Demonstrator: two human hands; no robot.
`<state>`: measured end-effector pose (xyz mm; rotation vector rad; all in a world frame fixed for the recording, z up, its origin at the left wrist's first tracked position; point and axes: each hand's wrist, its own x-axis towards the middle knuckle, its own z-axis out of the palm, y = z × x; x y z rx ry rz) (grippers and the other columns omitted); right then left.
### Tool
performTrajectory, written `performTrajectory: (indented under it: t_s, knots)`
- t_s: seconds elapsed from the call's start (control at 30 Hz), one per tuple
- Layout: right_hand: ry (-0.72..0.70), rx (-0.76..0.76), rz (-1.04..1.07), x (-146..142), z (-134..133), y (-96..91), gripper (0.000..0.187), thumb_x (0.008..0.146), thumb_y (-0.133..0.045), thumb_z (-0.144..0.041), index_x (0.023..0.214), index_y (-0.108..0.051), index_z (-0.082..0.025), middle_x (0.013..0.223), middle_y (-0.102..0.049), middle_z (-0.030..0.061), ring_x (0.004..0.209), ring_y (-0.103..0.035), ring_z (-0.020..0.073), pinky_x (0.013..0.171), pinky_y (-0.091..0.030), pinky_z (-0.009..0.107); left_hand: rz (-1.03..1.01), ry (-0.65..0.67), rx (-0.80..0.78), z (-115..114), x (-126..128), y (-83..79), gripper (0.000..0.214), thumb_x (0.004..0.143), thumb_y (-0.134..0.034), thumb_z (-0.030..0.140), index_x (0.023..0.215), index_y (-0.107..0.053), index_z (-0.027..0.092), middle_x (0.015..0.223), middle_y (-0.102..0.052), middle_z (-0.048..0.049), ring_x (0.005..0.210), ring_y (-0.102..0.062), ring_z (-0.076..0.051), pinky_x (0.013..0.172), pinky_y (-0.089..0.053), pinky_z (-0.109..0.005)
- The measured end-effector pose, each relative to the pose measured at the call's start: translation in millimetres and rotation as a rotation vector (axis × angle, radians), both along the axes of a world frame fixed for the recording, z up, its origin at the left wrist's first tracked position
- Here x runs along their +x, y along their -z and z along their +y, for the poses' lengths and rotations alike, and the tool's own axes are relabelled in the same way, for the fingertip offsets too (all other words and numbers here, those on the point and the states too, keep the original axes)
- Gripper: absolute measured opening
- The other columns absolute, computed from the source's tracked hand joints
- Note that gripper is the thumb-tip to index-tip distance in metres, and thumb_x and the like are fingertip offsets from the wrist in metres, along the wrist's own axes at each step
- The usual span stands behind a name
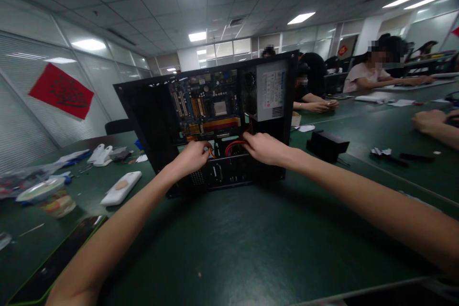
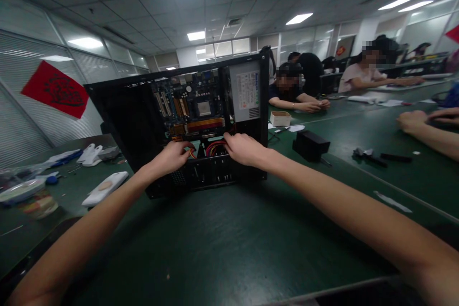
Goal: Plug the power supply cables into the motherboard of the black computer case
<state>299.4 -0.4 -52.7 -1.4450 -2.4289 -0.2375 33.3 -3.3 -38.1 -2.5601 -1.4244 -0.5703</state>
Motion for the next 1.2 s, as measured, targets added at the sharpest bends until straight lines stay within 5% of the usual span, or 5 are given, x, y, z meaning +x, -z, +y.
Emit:
performTrajectory:
  t_s: [0.17, 0.37, 0.63, 1.2]
  knots:
    - [-0.032, 0.088, -0.123, -3, -6, -15.5, 0.033, 0.103, -0.04, -0.034, 0.121, -0.06, -0.016, 0.106, -0.072, 0.0173, 0.09, -0.071, 0.0317, 0.074, -0.052, 0.04, 0.172, -0.063, 0.062, 2, 18, -12.0, 0.029, 0.094, -0.051, 0.023, 0.11, -0.075, 0.019, 0.103, -0.077, -0.013, 0.094, -0.073, -0.028, 0.078, -0.056, -0.035]
    - [-0.117, 0.296, -0.264, -27, 28, -22.5, 0.027, 0.098, -0.045, -0.018, 0.103, -0.071, -0.012, 0.122, -0.063, 0.019, 0.117, -0.06, 0.0317, 0.083, -0.052, 0.036, 0.452, -0.179, 0.093, 36, 42, -21.0, 0.032, 0.094, -0.051, 0.027, 0.109, -0.076, 0.015, 0.102, -0.075, -0.0186, 0.097, -0.072, -0.035, 0.079, -0.056, -0.042]
    - [-0.144, 0.203, -0.193, -37, 47, -12.1, 0.03, 0.1, -0.049, -0.029, 0.106, -0.072, -0.011, 0.116, -0.066, 0.0163, 0.097, -0.068, 0.0269, 0.072, -0.049, 0.032, 0.48, -0.162, 0.155, 54, 28, -23.1, 0.034, 0.092, -0.052, 0.032, 0.106, -0.078, 0.016, 0.096, -0.076, -0.0176, 0.095, -0.072, -0.036, 0.083, -0.055, -0.043]
    - [-0.19, 0.155, -0.095, -26, 57, -4.2, 0.022, 0.095, -0.059, -0.028, 0.1, -0.074, -0.014, 0.108, -0.069, 0.0121, 0.098, -0.066, 0.0234, 0.077, -0.044, 0.028, 0.485, -0.136, 0.175, 46, 40, -17.3, 0.038, 0.097, -0.046, 0.031, 0.107, -0.078, 0.014, 0.101, -0.075, -0.0198, 0.097, -0.071, -0.037, 0.079, -0.054, -0.044]
